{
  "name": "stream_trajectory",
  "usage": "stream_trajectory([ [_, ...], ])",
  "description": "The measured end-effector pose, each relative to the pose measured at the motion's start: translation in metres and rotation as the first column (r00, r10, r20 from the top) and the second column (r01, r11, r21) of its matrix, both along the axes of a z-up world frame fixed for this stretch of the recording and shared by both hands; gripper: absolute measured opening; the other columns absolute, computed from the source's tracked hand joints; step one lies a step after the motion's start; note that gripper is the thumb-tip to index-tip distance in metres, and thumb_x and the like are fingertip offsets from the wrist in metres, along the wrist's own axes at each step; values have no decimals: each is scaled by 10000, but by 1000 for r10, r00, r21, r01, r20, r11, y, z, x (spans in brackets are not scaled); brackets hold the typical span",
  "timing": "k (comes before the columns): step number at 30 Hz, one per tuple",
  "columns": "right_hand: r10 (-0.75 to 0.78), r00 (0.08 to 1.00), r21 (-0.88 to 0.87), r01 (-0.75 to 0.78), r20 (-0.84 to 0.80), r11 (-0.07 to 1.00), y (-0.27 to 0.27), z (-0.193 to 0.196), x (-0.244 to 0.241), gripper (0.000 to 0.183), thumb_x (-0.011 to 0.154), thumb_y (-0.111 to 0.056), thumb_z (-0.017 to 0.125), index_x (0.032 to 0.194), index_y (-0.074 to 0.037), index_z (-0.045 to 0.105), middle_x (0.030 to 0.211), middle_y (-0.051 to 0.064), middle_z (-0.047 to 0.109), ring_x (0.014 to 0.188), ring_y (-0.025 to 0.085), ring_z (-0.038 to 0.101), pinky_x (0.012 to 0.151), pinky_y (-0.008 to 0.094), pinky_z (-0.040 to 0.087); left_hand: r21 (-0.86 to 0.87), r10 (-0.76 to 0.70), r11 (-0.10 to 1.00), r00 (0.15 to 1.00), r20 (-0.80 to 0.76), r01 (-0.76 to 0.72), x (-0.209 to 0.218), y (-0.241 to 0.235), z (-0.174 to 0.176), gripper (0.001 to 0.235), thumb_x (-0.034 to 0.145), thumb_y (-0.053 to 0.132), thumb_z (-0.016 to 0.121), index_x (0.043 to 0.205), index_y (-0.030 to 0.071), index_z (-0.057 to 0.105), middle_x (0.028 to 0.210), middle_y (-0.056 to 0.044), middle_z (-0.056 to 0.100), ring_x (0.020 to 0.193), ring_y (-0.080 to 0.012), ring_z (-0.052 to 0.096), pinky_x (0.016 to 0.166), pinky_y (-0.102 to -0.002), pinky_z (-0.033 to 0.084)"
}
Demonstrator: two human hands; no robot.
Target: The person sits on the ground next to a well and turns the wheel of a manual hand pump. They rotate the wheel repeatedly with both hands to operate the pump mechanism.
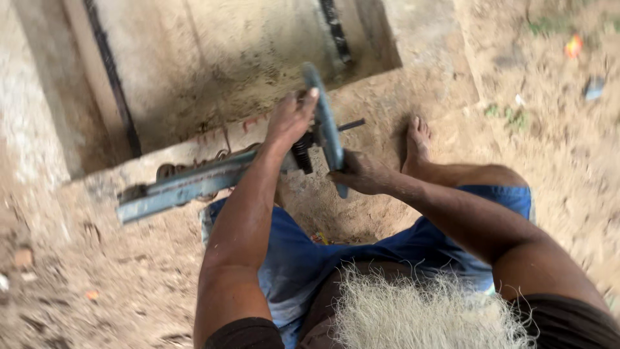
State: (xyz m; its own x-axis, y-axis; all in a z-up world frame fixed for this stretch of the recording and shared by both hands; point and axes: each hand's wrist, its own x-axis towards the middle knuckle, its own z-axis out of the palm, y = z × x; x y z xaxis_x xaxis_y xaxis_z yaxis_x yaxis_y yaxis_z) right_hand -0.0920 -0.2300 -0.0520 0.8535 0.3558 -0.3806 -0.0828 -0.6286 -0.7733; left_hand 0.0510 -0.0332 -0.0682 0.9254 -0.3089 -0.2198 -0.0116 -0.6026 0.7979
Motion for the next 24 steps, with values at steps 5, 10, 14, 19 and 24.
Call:
stream_trajectory([
  [5, 41, 999, -95, -43, -15, 995, 2, 9, 0, 438, 921, -451, 704, 1029, -30, 647, 836, 150, 760, 795, 292, 772, 728, 427, 611, -150, 53, 987, 996, -76, -64, 2, -10, 9, 647, 1030, 616, 479, 952, 16, 709, 751, -59, 670, 731, -216, 666, 652, -378, 513],
  [10, 88, 996, -133, -86, 9, 987, 1, 22, 6, 493, 886, -497, 724, 1035, -31, 660, 866, 191, 746, 870, 370, 745, 776, 473, 587, -333, 102, 926, 966, -238, -180, 5, -11, 3, 551, 1021, 548, 601, 977, 7, 693, 795, -43, 656, 729, -182, 639, 676, -356, 550],
  [14, 98, 994, -127, -103, -39, 987, 3, 19, 6, 536, 886, -531, 716, 1069, -30, 652, 891, 187, 752, 887, 356, 756, 803, 457, 602, -358, 92, 907, 933, -347, -222, 4, -8, -5, 528, 984, 560, 580, 1101, 53, 672, 918, -58, 728, 804, -161, 729, 760, -351, 624],
  [19, 124, 992, -142, -119, 28, 983, 5, 14, 11, 593, 898, -554, 723, 1123, -13, 638, 968, 226, 736, 964, 387, 731, 858, 473, 585, -512, -22, 839, 928, -372, -185, 0, -3, -8, 603, 1004, 579, 560, 1154, 3, 655, 1001, -110, 753, 882, -216, 782, 811, -368, 645],
  [24, 110, 993, -98, -105, 46, 990, 3, 18, 12, 577, 869, -525, 739, 1149, -27, 664, 1046, 231, 727, 1045, 382, 706, 916, 477, 556, -508, -14, 842, 934, -356, -181, -5, 0, -14, 613, 999, 581, 537, 1192, 11, 655, 1041, -90, 748, 881, -208, 760, 803, -368, 631],
])
